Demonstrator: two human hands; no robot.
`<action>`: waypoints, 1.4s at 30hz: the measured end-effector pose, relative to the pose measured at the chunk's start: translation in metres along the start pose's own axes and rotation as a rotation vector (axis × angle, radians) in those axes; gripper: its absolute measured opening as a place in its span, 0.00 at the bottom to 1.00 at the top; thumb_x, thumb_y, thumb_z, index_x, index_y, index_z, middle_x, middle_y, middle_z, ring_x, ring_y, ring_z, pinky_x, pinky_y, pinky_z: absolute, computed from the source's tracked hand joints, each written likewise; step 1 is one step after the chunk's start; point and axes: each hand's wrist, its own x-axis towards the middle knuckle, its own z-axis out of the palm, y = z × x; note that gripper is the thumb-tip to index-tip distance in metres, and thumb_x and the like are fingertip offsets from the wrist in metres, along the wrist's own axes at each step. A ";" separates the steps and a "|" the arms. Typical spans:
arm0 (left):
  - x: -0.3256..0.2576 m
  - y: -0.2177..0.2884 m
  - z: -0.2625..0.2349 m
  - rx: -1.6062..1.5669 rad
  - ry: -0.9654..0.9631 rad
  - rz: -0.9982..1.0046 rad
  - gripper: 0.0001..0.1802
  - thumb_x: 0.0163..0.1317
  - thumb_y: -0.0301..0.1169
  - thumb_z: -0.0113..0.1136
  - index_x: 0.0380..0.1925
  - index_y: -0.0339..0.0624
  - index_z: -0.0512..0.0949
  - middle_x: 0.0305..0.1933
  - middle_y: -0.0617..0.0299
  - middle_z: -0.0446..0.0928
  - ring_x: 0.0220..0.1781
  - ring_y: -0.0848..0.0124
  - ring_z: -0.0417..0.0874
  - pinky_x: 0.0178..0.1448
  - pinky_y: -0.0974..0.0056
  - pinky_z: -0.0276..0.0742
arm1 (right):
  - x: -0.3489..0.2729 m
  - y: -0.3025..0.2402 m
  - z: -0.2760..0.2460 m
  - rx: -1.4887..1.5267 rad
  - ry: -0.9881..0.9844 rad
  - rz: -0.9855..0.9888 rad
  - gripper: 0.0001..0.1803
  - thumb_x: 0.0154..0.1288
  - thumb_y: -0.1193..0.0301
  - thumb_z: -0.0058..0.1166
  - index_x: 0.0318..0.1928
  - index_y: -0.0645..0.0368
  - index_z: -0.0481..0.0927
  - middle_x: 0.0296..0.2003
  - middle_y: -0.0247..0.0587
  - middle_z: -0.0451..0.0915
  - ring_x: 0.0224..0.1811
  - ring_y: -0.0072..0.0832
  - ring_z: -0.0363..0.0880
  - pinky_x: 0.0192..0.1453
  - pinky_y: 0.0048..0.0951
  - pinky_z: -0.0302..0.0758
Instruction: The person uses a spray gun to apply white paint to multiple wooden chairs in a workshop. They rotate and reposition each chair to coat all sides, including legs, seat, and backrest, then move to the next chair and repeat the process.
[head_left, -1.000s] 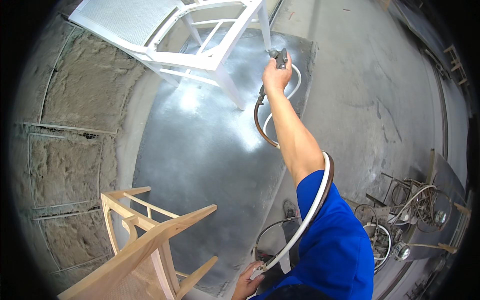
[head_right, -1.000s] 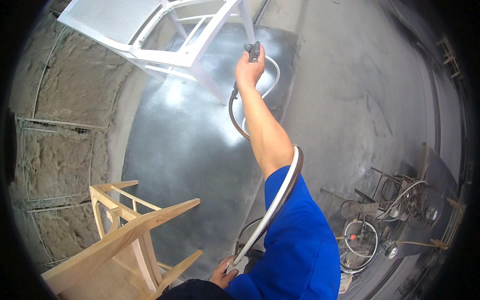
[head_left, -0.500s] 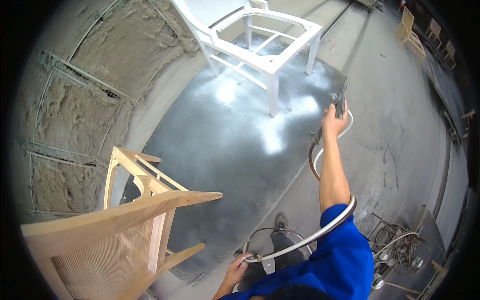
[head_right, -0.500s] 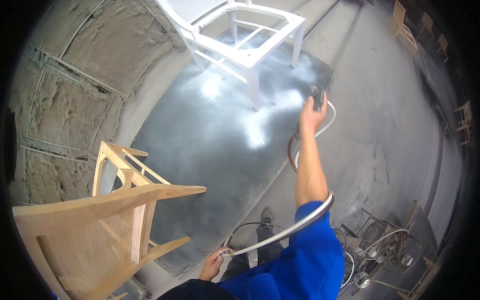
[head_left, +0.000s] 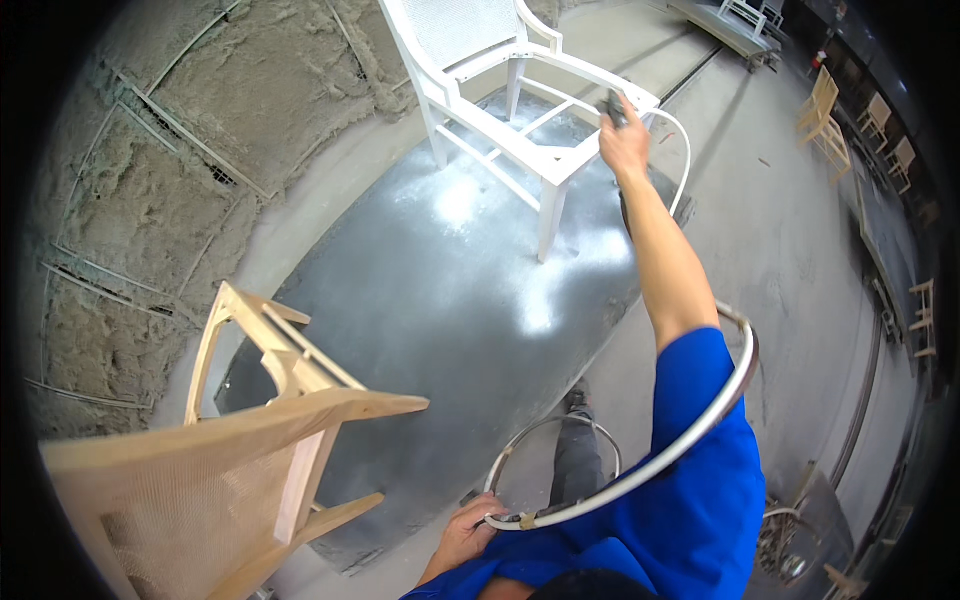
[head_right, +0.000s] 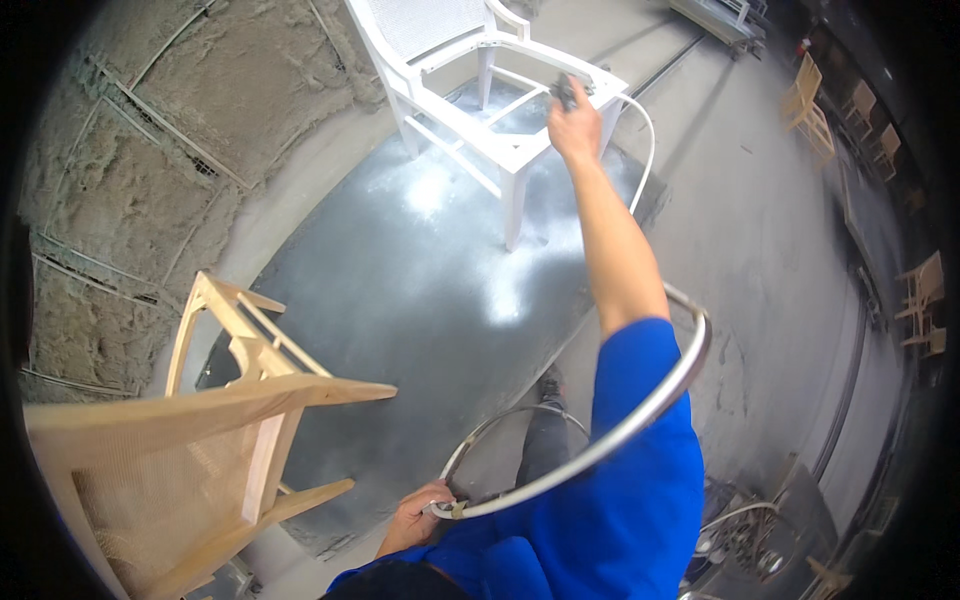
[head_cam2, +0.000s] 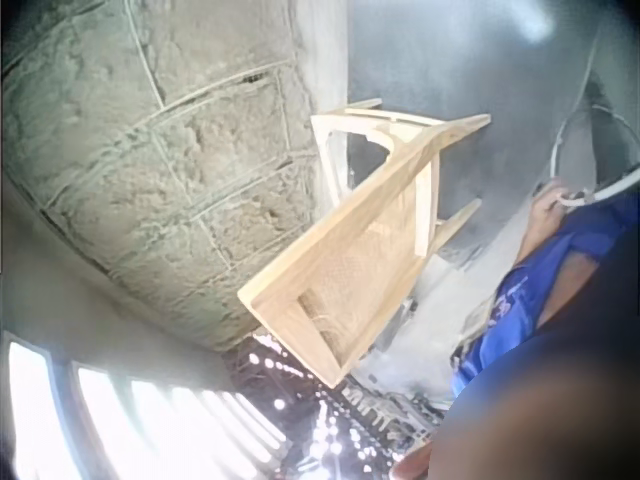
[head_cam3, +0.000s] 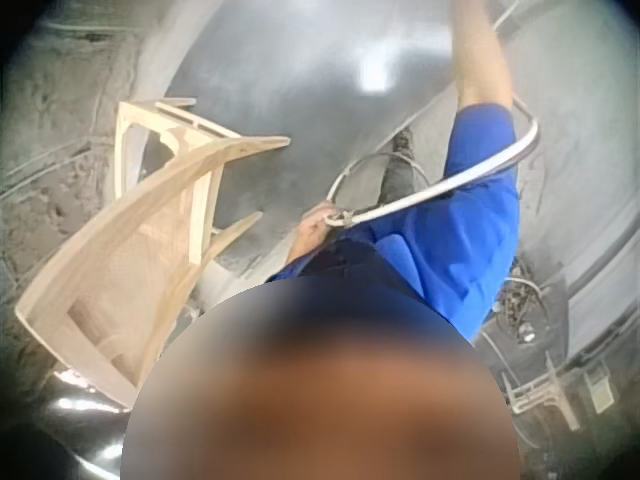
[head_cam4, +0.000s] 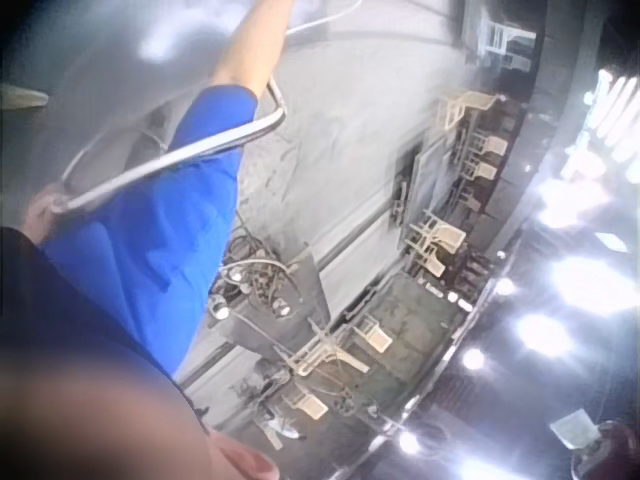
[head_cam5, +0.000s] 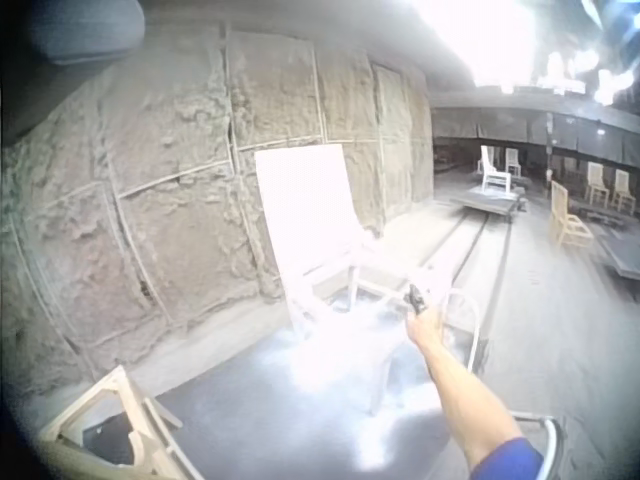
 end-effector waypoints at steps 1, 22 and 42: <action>0.014 0.002 0.013 -0.047 0.051 -0.039 0.14 0.74 0.34 0.57 0.48 0.35 0.83 0.47 0.50 0.84 0.57 0.53 0.84 0.74 0.50 0.70 | 0.027 0.006 0.018 -0.084 -0.037 0.027 0.27 0.69 0.68 0.58 0.69 0.46 0.77 0.56 0.55 0.85 0.59 0.49 0.83 0.65 0.40 0.77; 0.183 0.011 0.109 -0.276 0.240 0.037 0.19 0.73 0.33 0.58 0.58 0.34 0.82 0.52 0.49 0.84 0.56 0.54 0.83 0.69 0.55 0.72 | 0.186 -0.046 0.071 -0.494 -0.527 -0.519 0.25 0.69 0.67 0.59 0.66 0.35 0.79 0.43 0.57 0.88 0.48 0.55 0.87 0.57 0.48 0.82; 0.122 -0.050 0.128 -0.190 0.265 0.084 0.27 0.71 0.38 0.58 0.69 0.45 0.75 0.69 0.49 0.76 0.77 0.50 0.68 0.81 0.50 0.59 | 0.099 -0.136 -0.035 -0.307 -0.833 -0.823 0.27 0.65 0.76 0.59 0.65 0.51 0.81 0.48 0.56 0.88 0.53 0.48 0.87 0.59 0.39 0.80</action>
